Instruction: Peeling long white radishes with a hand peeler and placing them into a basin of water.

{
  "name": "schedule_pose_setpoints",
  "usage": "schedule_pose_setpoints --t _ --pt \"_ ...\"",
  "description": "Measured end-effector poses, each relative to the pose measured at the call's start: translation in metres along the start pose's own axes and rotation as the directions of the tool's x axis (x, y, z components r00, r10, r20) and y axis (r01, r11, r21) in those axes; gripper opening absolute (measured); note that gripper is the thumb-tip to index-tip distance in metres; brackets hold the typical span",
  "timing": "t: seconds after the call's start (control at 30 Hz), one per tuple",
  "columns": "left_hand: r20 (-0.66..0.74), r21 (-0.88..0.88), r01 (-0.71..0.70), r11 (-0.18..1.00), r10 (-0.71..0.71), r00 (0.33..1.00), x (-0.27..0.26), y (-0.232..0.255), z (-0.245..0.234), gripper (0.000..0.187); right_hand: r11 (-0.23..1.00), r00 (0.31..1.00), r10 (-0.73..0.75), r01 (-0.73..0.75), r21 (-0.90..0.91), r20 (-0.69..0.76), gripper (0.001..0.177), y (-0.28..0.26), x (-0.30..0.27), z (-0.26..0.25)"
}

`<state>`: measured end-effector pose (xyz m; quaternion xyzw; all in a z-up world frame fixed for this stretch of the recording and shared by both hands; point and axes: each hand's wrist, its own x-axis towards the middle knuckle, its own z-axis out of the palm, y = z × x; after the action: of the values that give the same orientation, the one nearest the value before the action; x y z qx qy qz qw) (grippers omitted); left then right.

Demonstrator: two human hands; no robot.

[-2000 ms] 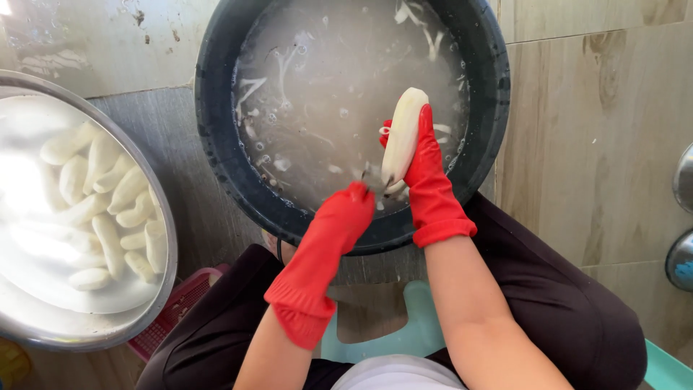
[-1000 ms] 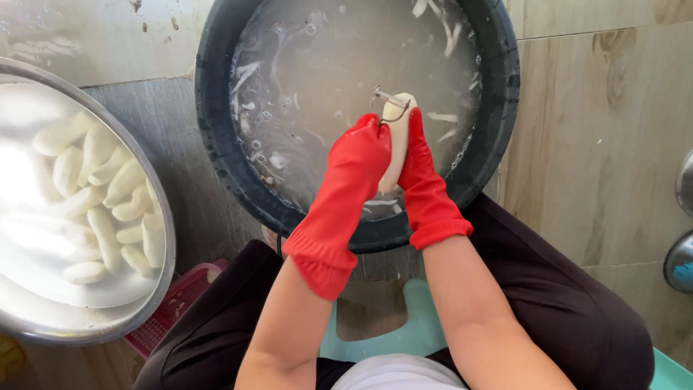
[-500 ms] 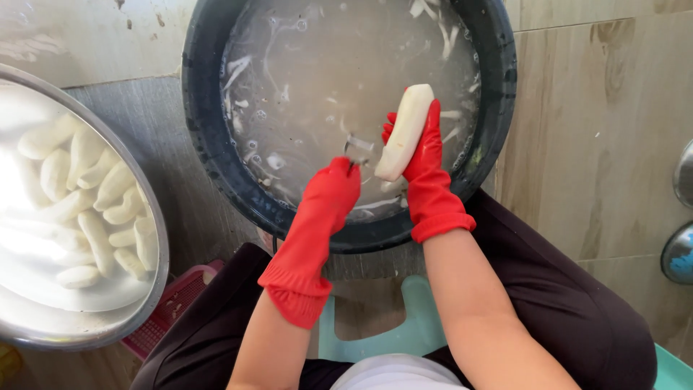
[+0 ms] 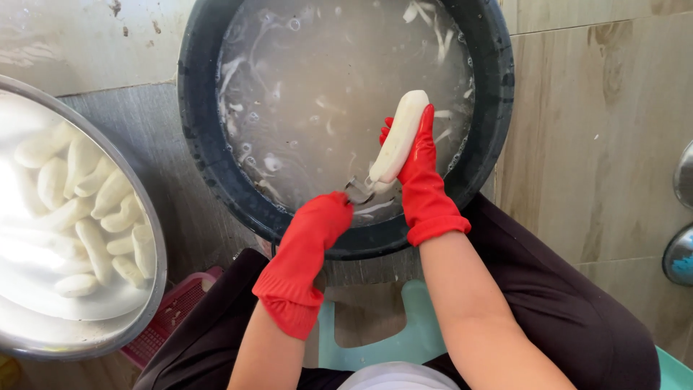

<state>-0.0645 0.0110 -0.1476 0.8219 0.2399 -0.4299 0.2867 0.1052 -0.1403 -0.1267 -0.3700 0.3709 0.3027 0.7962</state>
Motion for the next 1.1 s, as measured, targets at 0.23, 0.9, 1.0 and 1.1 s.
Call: schedule_pose_setpoints --t 0.23,0.9,1.0,1.1 --pt "0.017 -0.471 0.239 0.849 -0.262 0.965 -0.026 0.007 -0.032 0.044 0.993 0.997 -0.045 0.052 -0.104 0.061 0.079 0.039 0.071 -0.054" --pt "-0.214 -0.945 -0.161 0.285 -0.165 0.963 0.014 0.036 -0.130 0.078 0.791 0.911 0.413 -0.367 -0.489 -0.015 0.059 0.028 0.000 0.016" --pt "-0.128 -0.970 -0.117 0.213 -0.035 0.991 0.014 0.029 -0.140 0.050 0.771 0.927 0.375 -0.295 -0.564 0.027 0.054 0.038 0.026 0.000" --pt "-0.091 -0.963 -0.082 0.257 -0.023 0.996 0.020 0.011 -0.135 0.043 0.897 0.988 0.146 -0.113 -0.428 0.046 0.035 0.057 0.059 -0.025"
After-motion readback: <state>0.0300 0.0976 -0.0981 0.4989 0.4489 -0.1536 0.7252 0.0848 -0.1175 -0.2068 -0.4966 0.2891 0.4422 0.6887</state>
